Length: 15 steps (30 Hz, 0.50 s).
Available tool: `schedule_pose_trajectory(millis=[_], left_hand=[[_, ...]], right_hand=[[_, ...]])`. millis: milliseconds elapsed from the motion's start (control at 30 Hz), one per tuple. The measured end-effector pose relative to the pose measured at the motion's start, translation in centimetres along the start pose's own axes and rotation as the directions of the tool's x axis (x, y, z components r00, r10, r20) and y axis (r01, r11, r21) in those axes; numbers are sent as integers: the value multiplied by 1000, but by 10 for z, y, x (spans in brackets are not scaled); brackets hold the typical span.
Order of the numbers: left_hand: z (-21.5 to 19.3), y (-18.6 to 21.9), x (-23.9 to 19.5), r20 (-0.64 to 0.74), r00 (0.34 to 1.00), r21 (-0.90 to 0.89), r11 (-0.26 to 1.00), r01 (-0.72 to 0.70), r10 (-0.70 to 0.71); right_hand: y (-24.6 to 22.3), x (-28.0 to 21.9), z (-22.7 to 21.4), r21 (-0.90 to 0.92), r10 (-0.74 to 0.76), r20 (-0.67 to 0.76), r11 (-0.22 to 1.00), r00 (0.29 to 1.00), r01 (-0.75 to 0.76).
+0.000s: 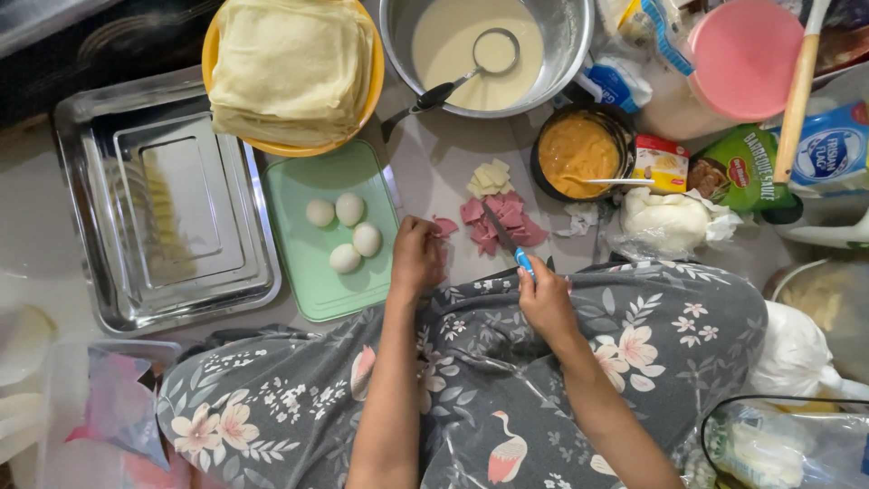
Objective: The person sits on the floor and uses a knife to slice round slices of processed meat into smaller pieces on a cutting board. Nearby, a stack of flatbreads, eggs, and a bowl of batter are visible.
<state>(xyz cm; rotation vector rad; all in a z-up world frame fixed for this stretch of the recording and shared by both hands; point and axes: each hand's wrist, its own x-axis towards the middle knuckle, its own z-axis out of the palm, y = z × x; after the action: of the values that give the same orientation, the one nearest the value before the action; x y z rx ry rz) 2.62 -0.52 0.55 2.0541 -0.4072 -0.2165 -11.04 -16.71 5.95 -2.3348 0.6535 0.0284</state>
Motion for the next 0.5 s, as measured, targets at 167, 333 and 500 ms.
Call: schedule_pose_trajectory(millis=[167, 333, 500], left_hand=[[2, 18, 7, 189, 969, 336, 938, 90, -161], [-20, 75, 6, 236, 969, 585, 785, -204, 76], [9, 14, 6, 186, 958, 481, 830, -282, 218]], right_hand=[[-5, 1, -4, 39, -39, -12, 998, 999, 39], [1, 4, -4, 76, -35, -49, 996, 998, 39], [-3, 6, -7, 117, -52, -38, 991, 998, 56]])
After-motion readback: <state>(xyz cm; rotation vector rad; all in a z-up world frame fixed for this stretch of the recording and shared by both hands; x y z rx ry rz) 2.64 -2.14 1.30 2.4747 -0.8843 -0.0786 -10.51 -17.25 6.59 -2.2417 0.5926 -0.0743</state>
